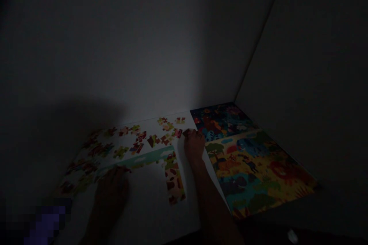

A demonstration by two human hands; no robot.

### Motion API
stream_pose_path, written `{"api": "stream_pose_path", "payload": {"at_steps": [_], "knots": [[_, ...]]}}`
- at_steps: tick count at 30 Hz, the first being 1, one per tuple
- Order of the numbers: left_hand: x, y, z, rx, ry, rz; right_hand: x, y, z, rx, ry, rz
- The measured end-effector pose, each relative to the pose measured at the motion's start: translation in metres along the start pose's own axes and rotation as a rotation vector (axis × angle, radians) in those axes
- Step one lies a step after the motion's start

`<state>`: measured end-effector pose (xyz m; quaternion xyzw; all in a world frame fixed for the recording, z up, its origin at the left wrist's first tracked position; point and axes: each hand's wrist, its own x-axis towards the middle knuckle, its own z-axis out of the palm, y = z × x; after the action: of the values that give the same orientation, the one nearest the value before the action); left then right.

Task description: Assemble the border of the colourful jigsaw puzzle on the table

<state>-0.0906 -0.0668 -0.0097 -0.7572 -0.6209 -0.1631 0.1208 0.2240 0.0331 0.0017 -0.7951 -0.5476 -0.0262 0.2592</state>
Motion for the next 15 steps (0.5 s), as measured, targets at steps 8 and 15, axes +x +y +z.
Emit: {"api": "stream_pose_path", "payload": {"at_steps": [8, 15], "knots": [[0.003, 0.007, -0.006, -0.067, -0.014, -0.053, 0.006, 0.011, 0.004, -0.021, -0.002, -0.043], [-0.002, 0.009, -0.004, -0.105, 0.036, -0.054, 0.013, 0.016, 0.002, 0.008, -0.048, -0.066]]}}
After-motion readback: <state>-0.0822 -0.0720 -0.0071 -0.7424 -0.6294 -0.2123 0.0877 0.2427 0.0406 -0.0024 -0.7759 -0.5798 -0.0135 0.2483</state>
